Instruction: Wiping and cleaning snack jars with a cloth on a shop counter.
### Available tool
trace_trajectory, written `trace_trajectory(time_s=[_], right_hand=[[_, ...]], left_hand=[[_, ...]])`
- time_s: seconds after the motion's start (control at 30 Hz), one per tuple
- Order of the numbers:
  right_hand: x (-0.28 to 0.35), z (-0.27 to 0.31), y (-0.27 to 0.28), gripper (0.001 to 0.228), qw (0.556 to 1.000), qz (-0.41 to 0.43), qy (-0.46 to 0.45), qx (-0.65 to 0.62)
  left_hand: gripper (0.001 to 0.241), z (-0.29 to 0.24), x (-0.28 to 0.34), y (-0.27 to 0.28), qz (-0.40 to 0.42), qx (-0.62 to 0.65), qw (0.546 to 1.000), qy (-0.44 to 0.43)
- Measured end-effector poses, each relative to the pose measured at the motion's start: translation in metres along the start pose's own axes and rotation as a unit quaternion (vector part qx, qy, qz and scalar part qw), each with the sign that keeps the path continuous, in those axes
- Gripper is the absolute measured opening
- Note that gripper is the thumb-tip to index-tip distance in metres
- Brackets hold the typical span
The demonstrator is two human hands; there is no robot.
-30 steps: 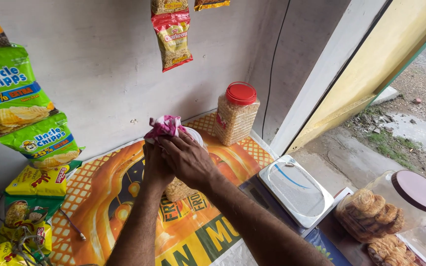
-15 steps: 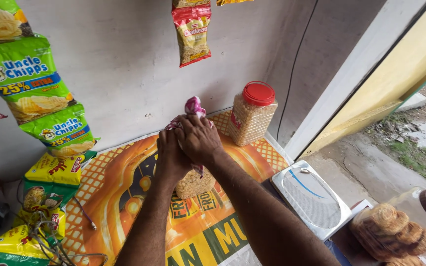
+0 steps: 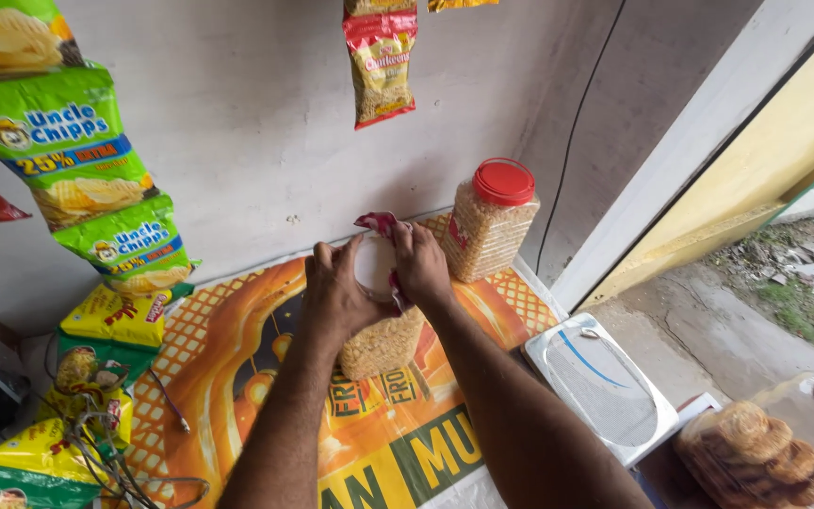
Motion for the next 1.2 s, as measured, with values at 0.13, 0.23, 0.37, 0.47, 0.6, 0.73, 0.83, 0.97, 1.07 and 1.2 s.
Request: trace_trajectory(time_s=[0.13, 0.23, 0.37, 0.47, 0.6, 0.73, 0.83, 0.97, 1.07, 1.2], right_hand=[[0.020, -0.018, 0.005, 0.043, 0.919, 0.088, -0.317, -0.215], [0.017, -0.020, 0.011, 0.043, 0.942, 0.001, -0.263, -0.206], [0.045, -0.025, 0.002, 0.042, 0.947, 0.002, -0.269, -0.176], [0.066, -0.007, 0.009, 0.038, 0.970, -0.030, -0.205, -0.129], [0.079, 0.028, 0.032, 0.037, 0.926, 0.050, -0.341, -0.155], [0.044, 0.046, 0.045, 0.039, 0.959, 0.008, -0.249, -0.136], [0.008, 0.075, 0.050, 0.040, 0.993, -0.022, -0.038, -0.107], [-0.002, 0.034, 0.015, 0.050, 0.973, 0.037, -0.150, -0.174], [-0.001, 0.014, 0.006, 0.055, 0.960, 0.044, -0.192, -0.200], [0.004, 0.004, 0.014, 0.058, 0.925, 0.041, -0.252, -0.281]], left_hand=[[0.121, 0.008, 0.000, -0.011, -0.024, -0.015, 0.999, -0.042], [0.121, 0.010, -0.005, -0.007, -0.025, -0.024, 0.999, -0.036], [0.115, 0.019, -0.006, -0.011, -0.006, -0.008, 1.000, -0.012], [0.118, 0.036, -0.014, -0.015, -0.021, -0.015, 1.000, -0.008], [0.118, 0.054, -0.023, -0.010, -0.024, -0.026, 0.999, -0.010], [0.116, 0.058, -0.023, -0.003, -0.039, 0.004, 0.999, -0.028], [0.115, 0.053, -0.019, -0.005, 0.000, 0.070, 0.997, -0.012], [0.106, 0.049, -0.024, -0.012, 0.018, 0.077, 0.997, 0.001], [0.109, 0.044, -0.025, -0.015, 0.014, 0.080, 0.997, 0.002], [0.111, 0.031, -0.025, -0.014, 0.032, 0.067, 0.996, 0.042]])
Point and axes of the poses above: each hand's wrist, its own x-axis away from the middle knuckle, its own y-axis out of the back of the hand, z = x × y, the point moved 8 cm from there along -x, towards the middle knuckle, and after that the axes turned 7 degrees about z, right-handed, at the moved point
